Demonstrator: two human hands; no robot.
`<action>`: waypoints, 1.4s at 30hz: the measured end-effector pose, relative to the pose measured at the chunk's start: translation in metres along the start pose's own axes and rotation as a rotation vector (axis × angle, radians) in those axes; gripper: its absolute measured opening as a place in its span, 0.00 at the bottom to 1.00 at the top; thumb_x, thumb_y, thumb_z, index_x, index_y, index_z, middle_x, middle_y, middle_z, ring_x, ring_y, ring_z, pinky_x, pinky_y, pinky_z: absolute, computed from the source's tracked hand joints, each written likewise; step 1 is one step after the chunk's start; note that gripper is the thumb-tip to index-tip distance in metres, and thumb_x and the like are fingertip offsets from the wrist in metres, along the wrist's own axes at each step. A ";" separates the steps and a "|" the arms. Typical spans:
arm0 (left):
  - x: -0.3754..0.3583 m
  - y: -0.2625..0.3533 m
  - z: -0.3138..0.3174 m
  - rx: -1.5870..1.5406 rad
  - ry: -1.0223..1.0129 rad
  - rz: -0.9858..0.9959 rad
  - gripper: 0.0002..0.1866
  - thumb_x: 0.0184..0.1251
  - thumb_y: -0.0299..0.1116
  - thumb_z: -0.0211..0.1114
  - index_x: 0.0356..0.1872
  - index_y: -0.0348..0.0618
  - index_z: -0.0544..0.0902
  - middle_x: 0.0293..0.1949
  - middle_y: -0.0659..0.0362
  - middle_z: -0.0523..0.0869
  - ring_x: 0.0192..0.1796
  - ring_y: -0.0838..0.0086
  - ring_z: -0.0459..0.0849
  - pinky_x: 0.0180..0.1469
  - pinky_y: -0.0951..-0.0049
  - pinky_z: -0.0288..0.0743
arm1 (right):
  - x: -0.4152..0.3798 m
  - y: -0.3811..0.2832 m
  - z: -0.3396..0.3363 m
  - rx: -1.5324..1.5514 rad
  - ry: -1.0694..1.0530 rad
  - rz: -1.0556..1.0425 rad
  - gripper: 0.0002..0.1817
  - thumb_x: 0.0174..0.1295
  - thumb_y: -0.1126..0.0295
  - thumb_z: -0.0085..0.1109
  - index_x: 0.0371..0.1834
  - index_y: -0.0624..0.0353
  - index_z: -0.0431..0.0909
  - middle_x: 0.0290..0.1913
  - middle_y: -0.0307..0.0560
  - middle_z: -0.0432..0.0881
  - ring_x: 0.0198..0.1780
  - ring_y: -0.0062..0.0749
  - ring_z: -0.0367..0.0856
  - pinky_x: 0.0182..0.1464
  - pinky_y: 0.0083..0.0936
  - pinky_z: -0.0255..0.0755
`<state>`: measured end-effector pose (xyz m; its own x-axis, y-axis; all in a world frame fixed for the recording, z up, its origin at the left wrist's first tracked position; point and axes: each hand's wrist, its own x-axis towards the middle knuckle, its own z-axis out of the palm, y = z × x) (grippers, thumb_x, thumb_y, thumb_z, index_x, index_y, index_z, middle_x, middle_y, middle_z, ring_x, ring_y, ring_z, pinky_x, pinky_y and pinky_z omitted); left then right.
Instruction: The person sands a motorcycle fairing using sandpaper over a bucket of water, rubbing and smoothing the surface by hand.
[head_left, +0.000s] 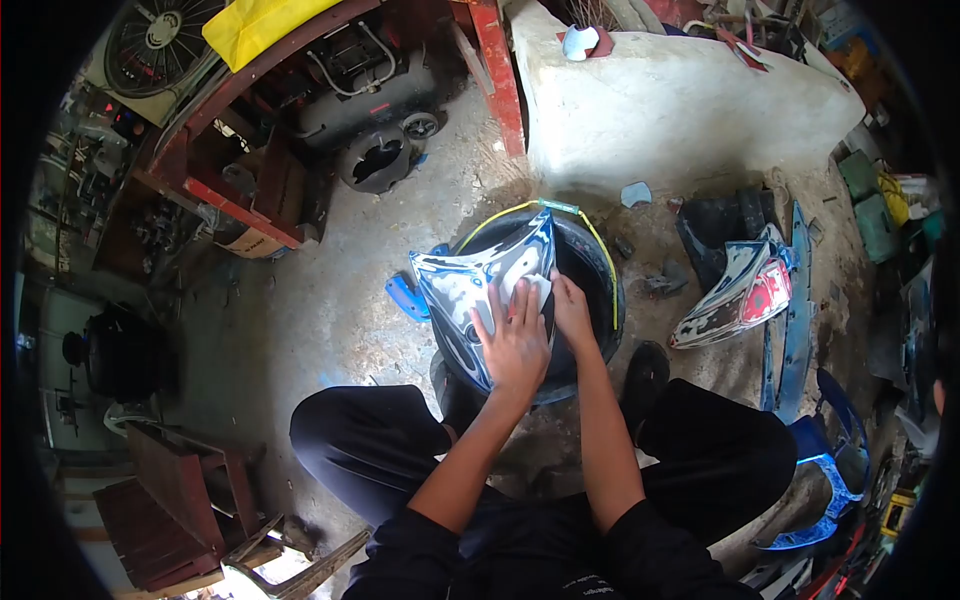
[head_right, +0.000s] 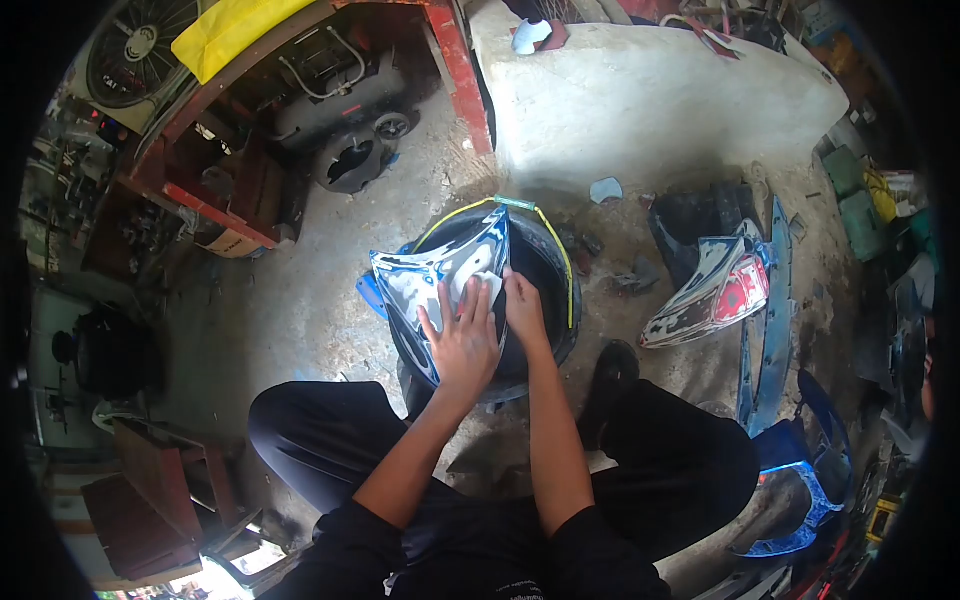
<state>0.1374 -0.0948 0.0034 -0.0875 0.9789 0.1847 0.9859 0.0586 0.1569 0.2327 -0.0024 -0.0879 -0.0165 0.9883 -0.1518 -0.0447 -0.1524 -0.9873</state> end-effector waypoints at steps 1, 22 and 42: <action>0.004 0.000 0.003 0.003 -0.004 0.004 0.28 0.80 0.42 0.54 0.79 0.56 0.72 0.82 0.64 0.67 0.87 0.50 0.51 0.82 0.31 0.36 | 0.000 0.000 -0.001 -0.008 -0.032 0.034 0.24 0.83 0.54 0.50 0.57 0.66 0.84 0.46 0.39 0.86 0.48 0.18 0.76 0.55 0.21 0.72; 0.108 0.001 0.033 0.212 0.085 0.218 0.26 0.82 0.42 0.51 0.77 0.53 0.74 0.78 0.62 0.73 0.84 0.48 0.58 0.81 0.28 0.35 | -0.002 0.007 0.002 0.143 -0.056 0.048 0.22 0.84 0.56 0.49 0.52 0.64 0.85 0.41 0.35 0.84 0.44 0.16 0.76 0.50 0.18 0.71; 0.118 -0.005 0.028 0.224 0.041 0.345 0.27 0.80 0.43 0.53 0.75 0.50 0.75 0.77 0.61 0.75 0.82 0.49 0.61 0.82 0.32 0.38 | -0.010 -0.012 0.004 -0.054 0.111 -0.019 0.23 0.82 0.56 0.51 0.39 0.69 0.79 0.26 0.49 0.73 0.33 0.23 0.69 0.39 0.29 0.70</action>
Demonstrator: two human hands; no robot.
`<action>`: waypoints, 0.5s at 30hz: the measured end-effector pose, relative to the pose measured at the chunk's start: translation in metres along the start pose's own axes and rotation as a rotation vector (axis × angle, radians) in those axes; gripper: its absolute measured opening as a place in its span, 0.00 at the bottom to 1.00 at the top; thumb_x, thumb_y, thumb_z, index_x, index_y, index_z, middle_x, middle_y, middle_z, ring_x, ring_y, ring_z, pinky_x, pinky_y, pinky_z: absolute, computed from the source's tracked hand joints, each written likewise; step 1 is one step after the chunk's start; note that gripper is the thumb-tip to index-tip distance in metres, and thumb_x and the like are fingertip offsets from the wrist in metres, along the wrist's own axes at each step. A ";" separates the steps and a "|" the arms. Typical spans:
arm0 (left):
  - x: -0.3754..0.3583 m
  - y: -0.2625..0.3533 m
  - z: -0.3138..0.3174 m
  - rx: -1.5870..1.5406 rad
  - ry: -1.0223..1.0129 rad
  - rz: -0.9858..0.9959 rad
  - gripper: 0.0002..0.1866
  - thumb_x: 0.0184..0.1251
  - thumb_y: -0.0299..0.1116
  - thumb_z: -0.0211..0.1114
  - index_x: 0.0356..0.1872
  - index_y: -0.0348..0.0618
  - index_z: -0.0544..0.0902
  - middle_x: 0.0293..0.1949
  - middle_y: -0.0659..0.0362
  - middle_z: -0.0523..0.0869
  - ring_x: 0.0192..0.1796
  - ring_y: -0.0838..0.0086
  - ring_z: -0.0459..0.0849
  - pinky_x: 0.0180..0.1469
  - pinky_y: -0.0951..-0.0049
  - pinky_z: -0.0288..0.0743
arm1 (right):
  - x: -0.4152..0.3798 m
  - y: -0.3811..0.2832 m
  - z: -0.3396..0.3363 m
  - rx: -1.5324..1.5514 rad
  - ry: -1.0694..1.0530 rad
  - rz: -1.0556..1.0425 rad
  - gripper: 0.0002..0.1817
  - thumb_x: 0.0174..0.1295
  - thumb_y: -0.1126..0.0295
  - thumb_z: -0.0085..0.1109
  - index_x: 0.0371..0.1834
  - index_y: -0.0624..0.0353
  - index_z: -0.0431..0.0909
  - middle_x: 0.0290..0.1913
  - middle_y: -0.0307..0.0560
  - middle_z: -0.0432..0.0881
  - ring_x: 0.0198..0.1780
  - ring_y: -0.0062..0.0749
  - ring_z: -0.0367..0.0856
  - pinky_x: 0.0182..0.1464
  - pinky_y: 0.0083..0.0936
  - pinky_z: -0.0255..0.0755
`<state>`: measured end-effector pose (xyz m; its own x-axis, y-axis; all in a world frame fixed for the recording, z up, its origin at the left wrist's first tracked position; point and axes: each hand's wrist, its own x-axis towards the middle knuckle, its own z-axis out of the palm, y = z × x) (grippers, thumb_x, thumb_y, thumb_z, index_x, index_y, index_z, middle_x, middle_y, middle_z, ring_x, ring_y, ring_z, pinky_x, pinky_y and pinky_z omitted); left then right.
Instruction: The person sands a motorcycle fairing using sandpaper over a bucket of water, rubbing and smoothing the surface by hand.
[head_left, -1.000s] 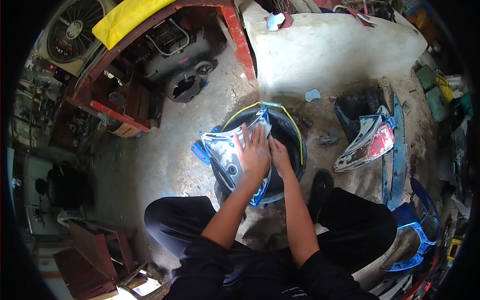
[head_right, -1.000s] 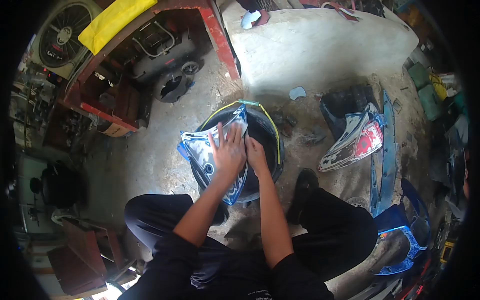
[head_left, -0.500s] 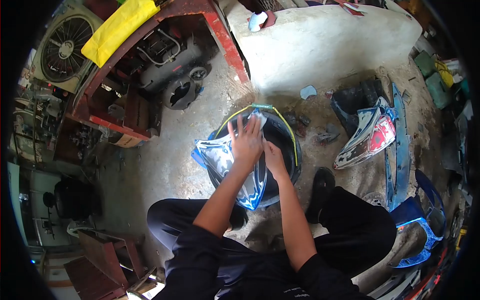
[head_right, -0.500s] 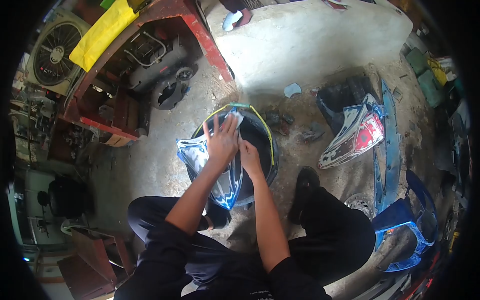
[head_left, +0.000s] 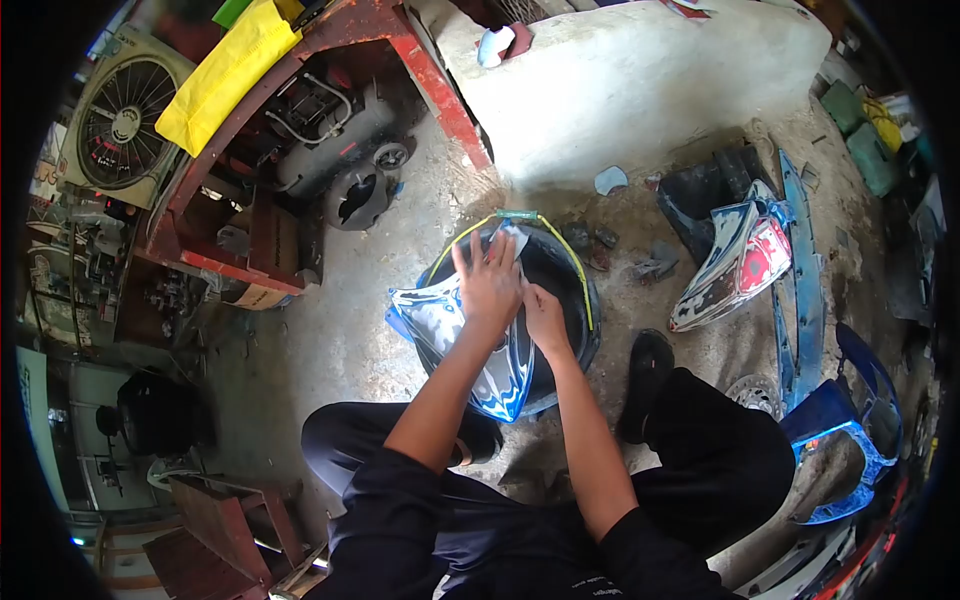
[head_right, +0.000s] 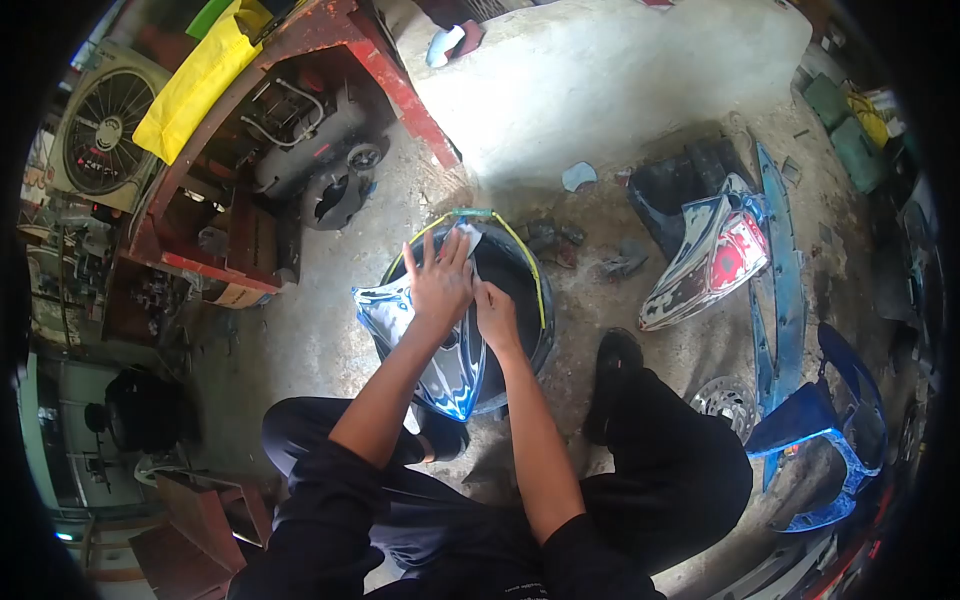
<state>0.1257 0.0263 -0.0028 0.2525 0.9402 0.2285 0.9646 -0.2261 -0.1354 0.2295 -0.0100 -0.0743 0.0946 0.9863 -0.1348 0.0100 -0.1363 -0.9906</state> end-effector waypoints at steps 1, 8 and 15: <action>-0.014 -0.001 -0.003 0.002 0.003 0.008 0.27 0.80 0.43 0.53 0.75 0.50 0.75 0.77 0.61 0.75 0.82 0.49 0.61 0.82 0.32 0.38 | 0.001 -0.001 0.001 -0.019 0.005 0.009 0.23 0.82 0.56 0.51 0.38 0.69 0.79 0.25 0.49 0.73 0.32 0.23 0.69 0.38 0.29 0.70; -0.061 -0.001 -0.021 -0.036 -0.019 -0.058 0.26 0.80 0.42 0.54 0.75 0.51 0.75 0.77 0.61 0.75 0.83 0.50 0.61 0.81 0.31 0.39 | 0.001 0.001 0.004 0.017 0.047 -0.044 0.22 0.81 0.56 0.52 0.38 0.67 0.81 0.27 0.63 0.76 0.26 0.38 0.72 0.34 0.38 0.69; -0.003 0.001 0.007 -0.002 0.040 -0.025 0.26 0.80 0.42 0.52 0.75 0.51 0.75 0.77 0.61 0.75 0.82 0.50 0.63 0.81 0.29 0.39 | 0.000 -0.003 -0.001 -0.014 0.041 -0.042 0.23 0.82 0.57 0.51 0.38 0.68 0.81 0.26 0.57 0.75 0.29 0.30 0.69 0.35 0.33 0.69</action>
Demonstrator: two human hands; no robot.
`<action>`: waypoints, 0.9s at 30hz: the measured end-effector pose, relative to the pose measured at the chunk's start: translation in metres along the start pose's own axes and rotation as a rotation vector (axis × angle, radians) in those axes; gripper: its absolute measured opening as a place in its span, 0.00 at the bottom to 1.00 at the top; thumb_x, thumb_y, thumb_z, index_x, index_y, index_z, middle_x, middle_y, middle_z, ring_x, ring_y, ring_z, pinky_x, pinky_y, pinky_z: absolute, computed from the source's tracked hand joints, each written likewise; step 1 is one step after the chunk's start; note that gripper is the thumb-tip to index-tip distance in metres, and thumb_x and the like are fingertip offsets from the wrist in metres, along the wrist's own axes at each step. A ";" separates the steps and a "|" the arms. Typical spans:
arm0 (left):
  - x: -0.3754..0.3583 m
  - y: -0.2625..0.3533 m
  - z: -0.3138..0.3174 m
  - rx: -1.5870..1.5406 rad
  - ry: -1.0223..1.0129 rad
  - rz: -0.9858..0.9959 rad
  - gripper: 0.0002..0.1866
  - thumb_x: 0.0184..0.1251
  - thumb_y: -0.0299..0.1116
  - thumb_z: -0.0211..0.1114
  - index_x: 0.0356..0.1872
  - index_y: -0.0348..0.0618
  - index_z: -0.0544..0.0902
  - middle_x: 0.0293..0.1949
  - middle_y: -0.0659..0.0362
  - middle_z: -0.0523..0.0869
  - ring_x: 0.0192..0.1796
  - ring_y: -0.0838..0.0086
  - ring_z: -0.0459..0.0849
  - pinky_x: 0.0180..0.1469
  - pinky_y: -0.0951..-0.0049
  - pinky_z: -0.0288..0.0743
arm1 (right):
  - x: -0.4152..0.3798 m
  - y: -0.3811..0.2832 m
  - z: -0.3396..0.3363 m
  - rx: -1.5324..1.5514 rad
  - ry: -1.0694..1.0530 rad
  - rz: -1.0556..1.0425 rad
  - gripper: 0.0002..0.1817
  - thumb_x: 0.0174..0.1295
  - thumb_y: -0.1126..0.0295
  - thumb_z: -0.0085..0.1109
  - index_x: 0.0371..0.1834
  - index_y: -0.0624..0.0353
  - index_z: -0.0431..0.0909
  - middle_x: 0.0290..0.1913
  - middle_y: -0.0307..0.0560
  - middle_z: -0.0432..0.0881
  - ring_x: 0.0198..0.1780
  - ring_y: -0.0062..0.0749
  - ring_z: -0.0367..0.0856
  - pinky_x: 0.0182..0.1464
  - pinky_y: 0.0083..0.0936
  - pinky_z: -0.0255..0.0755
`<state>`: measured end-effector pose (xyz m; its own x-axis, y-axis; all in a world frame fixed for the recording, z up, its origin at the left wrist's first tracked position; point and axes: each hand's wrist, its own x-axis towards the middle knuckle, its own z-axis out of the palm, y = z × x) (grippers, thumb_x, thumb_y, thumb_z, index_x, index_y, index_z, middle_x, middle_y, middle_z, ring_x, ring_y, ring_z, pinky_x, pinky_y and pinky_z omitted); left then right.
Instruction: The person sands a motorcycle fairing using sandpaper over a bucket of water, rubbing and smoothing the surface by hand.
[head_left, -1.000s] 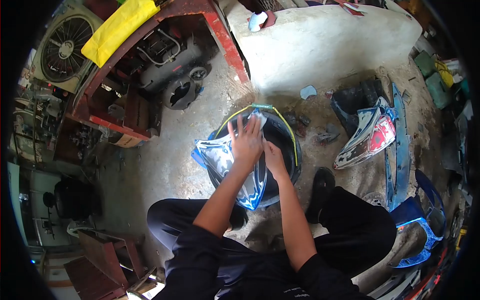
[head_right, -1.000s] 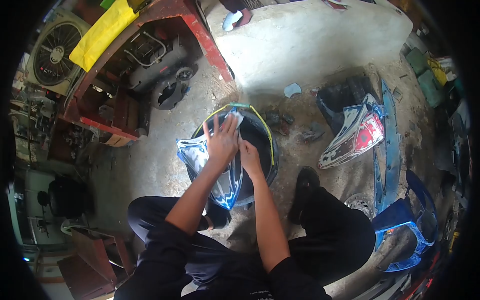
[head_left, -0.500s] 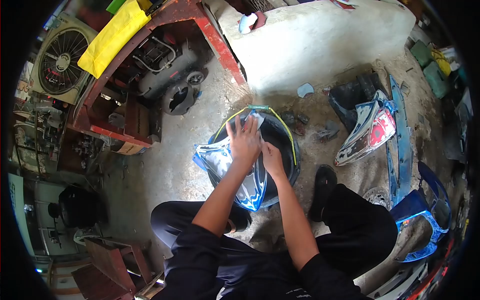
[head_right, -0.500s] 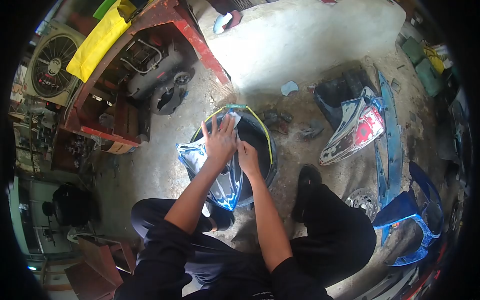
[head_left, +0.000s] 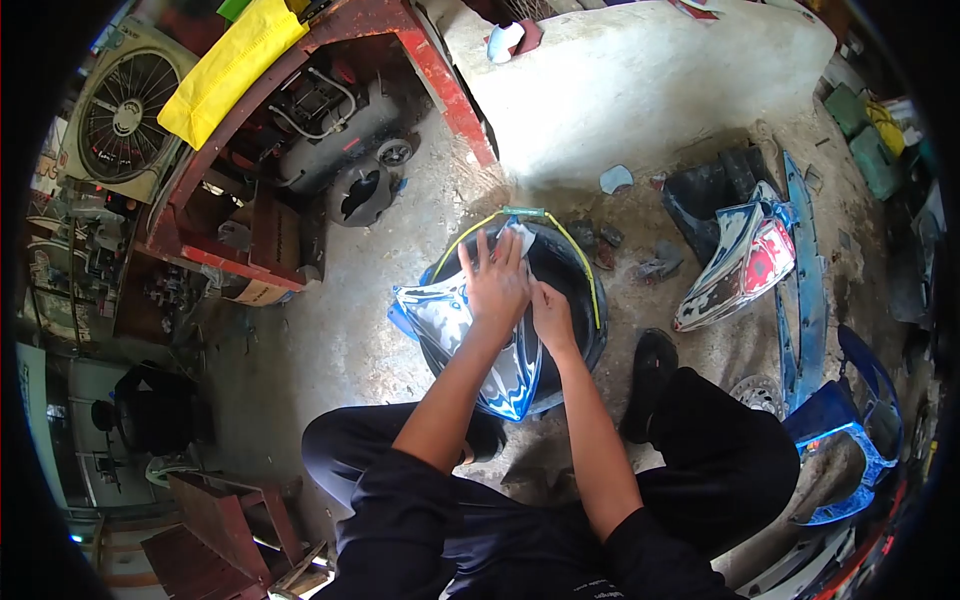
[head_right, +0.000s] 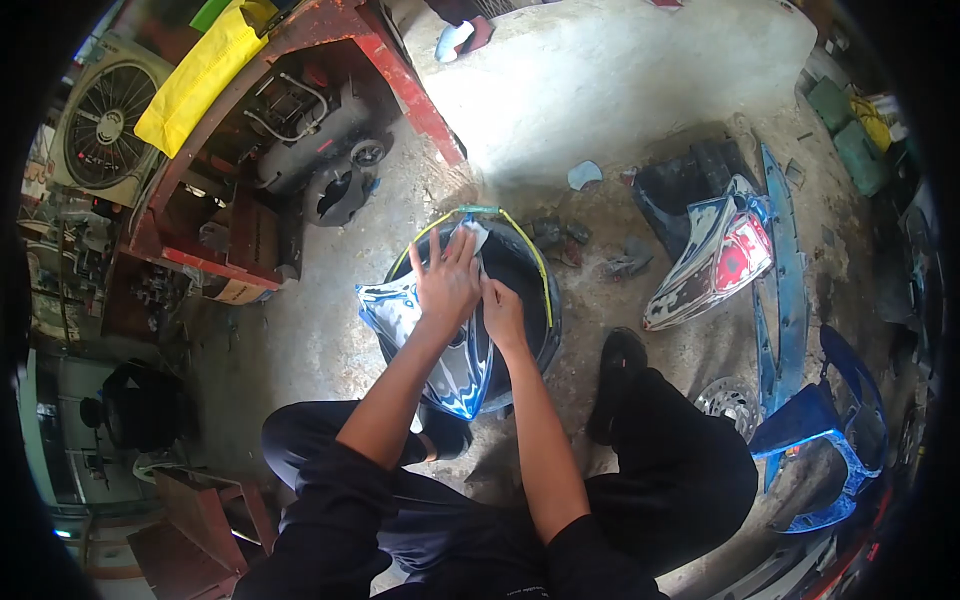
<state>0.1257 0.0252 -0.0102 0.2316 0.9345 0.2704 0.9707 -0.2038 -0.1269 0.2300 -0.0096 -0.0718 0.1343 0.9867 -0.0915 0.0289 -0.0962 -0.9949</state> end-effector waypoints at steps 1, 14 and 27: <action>-0.015 -0.001 -0.007 -0.011 -0.010 0.001 0.26 0.80 0.42 0.53 0.76 0.51 0.75 0.77 0.61 0.75 0.82 0.50 0.62 0.81 0.30 0.39 | 0.000 -0.001 0.001 -0.003 -0.029 0.042 0.23 0.82 0.57 0.52 0.38 0.69 0.80 0.25 0.51 0.75 0.31 0.22 0.69 0.36 0.29 0.69; 0.008 0.005 0.001 0.043 -0.033 -0.032 0.27 0.80 0.43 0.52 0.76 0.51 0.74 0.79 0.62 0.73 0.83 0.49 0.60 0.81 0.30 0.37 | 0.003 0.007 0.005 0.026 0.049 0.009 0.23 0.81 0.56 0.53 0.37 0.68 0.82 0.24 0.57 0.74 0.28 0.25 0.68 0.33 0.34 0.68; 0.001 0.000 -0.004 -0.028 -0.030 -0.049 0.27 0.80 0.43 0.52 0.78 0.53 0.73 0.79 0.63 0.72 0.84 0.50 0.58 0.81 0.28 0.35 | 0.000 0.007 0.004 0.069 0.020 0.028 0.23 0.81 0.56 0.53 0.37 0.68 0.81 0.23 0.47 0.71 0.29 0.21 0.65 0.33 0.31 0.66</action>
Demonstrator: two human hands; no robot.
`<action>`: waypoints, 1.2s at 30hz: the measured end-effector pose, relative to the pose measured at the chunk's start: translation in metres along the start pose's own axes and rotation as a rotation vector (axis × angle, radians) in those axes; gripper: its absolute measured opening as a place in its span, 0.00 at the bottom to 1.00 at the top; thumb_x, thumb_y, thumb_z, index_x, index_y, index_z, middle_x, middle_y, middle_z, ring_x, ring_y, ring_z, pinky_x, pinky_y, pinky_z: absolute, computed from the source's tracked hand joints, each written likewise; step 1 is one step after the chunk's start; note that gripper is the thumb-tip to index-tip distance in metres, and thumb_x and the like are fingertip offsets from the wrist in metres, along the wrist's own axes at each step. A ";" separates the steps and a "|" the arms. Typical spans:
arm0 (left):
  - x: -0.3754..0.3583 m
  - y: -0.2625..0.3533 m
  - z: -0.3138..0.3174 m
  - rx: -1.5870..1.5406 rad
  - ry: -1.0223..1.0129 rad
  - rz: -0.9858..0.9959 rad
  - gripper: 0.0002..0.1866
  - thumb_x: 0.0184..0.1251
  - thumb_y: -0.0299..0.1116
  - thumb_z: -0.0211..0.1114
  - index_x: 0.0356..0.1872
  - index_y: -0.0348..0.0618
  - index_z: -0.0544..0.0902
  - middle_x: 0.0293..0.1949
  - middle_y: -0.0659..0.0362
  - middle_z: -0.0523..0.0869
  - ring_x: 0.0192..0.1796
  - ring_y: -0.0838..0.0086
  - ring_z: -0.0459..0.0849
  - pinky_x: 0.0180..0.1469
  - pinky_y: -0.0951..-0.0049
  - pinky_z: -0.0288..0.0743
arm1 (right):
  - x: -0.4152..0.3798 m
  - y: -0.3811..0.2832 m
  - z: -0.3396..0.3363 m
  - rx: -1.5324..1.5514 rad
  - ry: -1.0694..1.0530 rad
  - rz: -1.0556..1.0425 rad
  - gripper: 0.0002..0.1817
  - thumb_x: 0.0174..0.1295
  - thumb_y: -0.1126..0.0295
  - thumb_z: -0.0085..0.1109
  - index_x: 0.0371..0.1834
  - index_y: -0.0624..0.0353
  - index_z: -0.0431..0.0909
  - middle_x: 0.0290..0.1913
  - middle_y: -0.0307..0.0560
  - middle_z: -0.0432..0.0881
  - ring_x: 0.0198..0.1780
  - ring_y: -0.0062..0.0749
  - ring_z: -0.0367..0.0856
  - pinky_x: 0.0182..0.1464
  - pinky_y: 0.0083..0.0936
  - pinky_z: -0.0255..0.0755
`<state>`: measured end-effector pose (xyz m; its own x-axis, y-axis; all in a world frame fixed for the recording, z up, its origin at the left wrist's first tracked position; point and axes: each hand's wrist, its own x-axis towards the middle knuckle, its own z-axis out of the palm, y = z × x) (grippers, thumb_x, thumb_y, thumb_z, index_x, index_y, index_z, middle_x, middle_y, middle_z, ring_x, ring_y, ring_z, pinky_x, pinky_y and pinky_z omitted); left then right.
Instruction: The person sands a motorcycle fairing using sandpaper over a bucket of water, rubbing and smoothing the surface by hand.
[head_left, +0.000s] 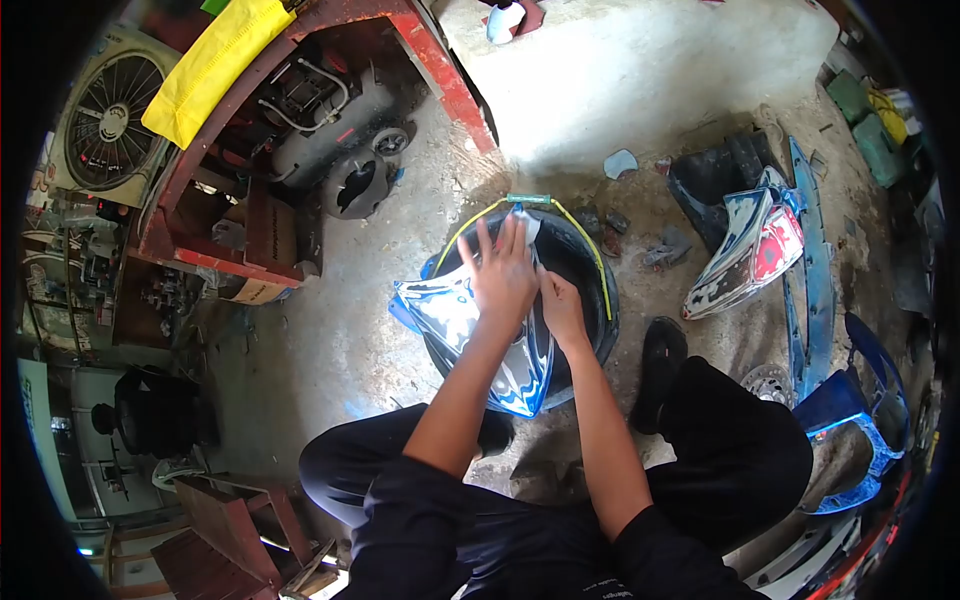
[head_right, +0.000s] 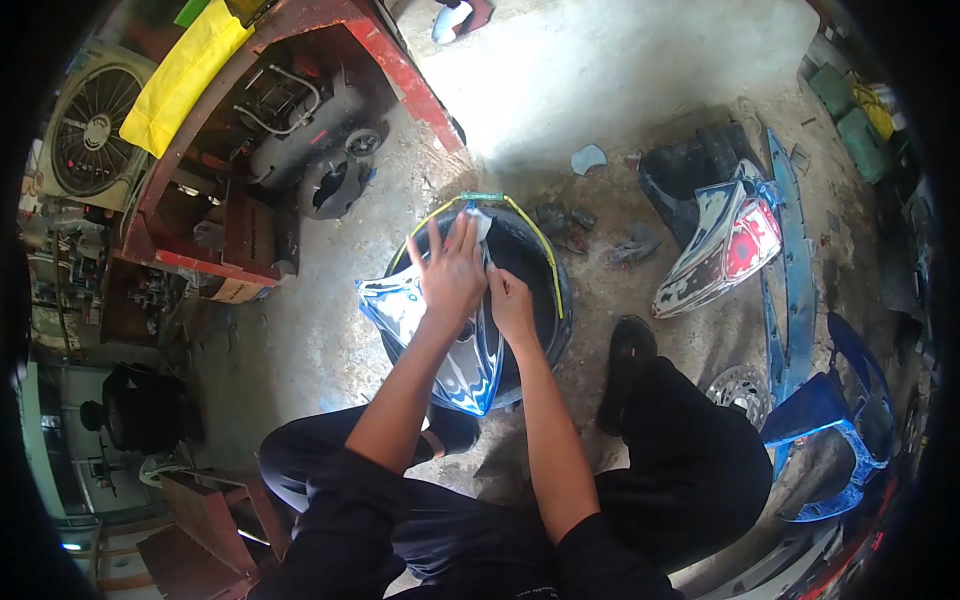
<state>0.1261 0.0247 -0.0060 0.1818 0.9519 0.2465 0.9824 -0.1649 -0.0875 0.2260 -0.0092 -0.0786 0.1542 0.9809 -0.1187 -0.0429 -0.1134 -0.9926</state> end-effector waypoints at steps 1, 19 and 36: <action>0.011 0.001 0.005 0.063 0.010 0.027 0.27 0.81 0.43 0.52 0.77 0.53 0.73 0.79 0.63 0.73 0.84 0.49 0.59 0.80 0.27 0.36 | 0.001 0.002 0.001 -0.005 0.000 -0.001 0.23 0.81 0.56 0.53 0.37 0.68 0.81 0.23 0.47 0.71 0.29 0.21 0.65 0.33 0.31 0.66; -0.023 0.013 -0.009 -0.141 -0.107 -0.183 0.28 0.81 0.46 0.49 0.78 0.56 0.73 0.82 0.65 0.68 0.84 0.42 0.55 0.80 0.30 0.39 | 0.005 0.004 0.000 0.203 -0.081 0.028 0.23 0.81 0.56 0.56 0.36 0.68 0.83 0.25 0.33 0.72 0.32 0.15 0.66 0.34 0.24 0.64; -0.059 -0.011 -0.027 -0.069 -0.199 -0.040 0.30 0.80 0.46 0.54 0.80 0.57 0.68 0.83 0.67 0.64 0.85 0.51 0.54 0.80 0.29 0.46 | 0.007 -0.005 -0.006 0.038 -0.078 0.027 0.23 0.82 0.54 0.54 0.45 0.67 0.86 0.32 0.32 0.80 0.35 0.14 0.71 0.40 0.20 0.70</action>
<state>0.1062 -0.0363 0.0069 0.1371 0.9892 0.0523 0.9905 -0.1366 -0.0135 0.2335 -0.0029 -0.0750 0.0754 0.9870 -0.1416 -0.0840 -0.1352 -0.9872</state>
